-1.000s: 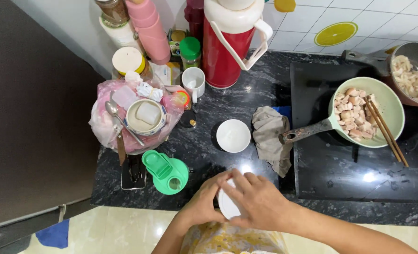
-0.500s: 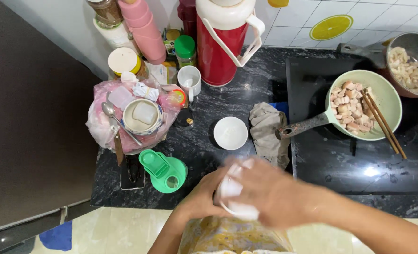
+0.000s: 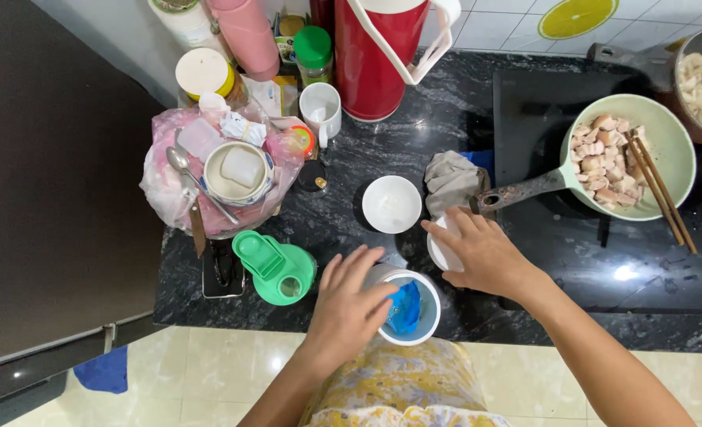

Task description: The person takes a small bowl from the dish rack, opens a white canister, and uses a blue scoop to add powder into the bowl. They stir the mixture with a spoon, then pick up a red airpot thermos and unscrew its lid.

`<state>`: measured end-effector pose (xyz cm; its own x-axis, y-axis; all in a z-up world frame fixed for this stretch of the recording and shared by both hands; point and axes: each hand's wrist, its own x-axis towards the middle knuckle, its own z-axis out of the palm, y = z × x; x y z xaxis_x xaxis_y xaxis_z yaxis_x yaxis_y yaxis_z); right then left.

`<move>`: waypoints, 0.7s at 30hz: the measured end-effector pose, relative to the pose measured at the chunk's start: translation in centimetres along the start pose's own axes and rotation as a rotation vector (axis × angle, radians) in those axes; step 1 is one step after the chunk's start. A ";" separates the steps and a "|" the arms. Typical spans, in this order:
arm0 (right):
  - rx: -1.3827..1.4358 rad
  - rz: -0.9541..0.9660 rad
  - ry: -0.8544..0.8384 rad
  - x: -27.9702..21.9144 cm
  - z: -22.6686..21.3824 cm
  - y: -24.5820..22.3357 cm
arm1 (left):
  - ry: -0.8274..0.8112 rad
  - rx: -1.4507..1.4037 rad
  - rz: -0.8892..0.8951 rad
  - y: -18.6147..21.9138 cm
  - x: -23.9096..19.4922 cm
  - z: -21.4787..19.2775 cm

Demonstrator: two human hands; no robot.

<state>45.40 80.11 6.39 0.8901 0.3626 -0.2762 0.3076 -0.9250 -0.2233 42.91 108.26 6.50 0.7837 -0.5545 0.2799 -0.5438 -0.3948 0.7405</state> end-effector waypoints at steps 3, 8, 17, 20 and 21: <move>-0.034 0.014 -0.012 0.6 1.1 0.8 | 0.002 0.180 0.084 0.9 1.2 0.7; 0.008 -0.091 0.178 0.1 0.3 -0.2 | -0.032 0.319 0.173 0.6 2.5 1.1; 0.425 -0.118 0.365 -4.2 -2.4 -6.9 | -0.220 0.362 0.233 -0.8 2.9 2.5; 0.331 -0.164 0.448 -4.7 -1.7 -8.1 | -0.119 0.307 0.338 -0.9 2.9 1.3; 0.311 -0.156 0.459 -4.9 -1.4 -8.4 | -0.074 0.231 0.344 -0.8 2.7 0.5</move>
<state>38.96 85.91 10.94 0.9181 0.3414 0.2012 0.3957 -0.7620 -0.5126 45.35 106.67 6.34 0.5256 -0.7302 0.4365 -0.8297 -0.3265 0.4527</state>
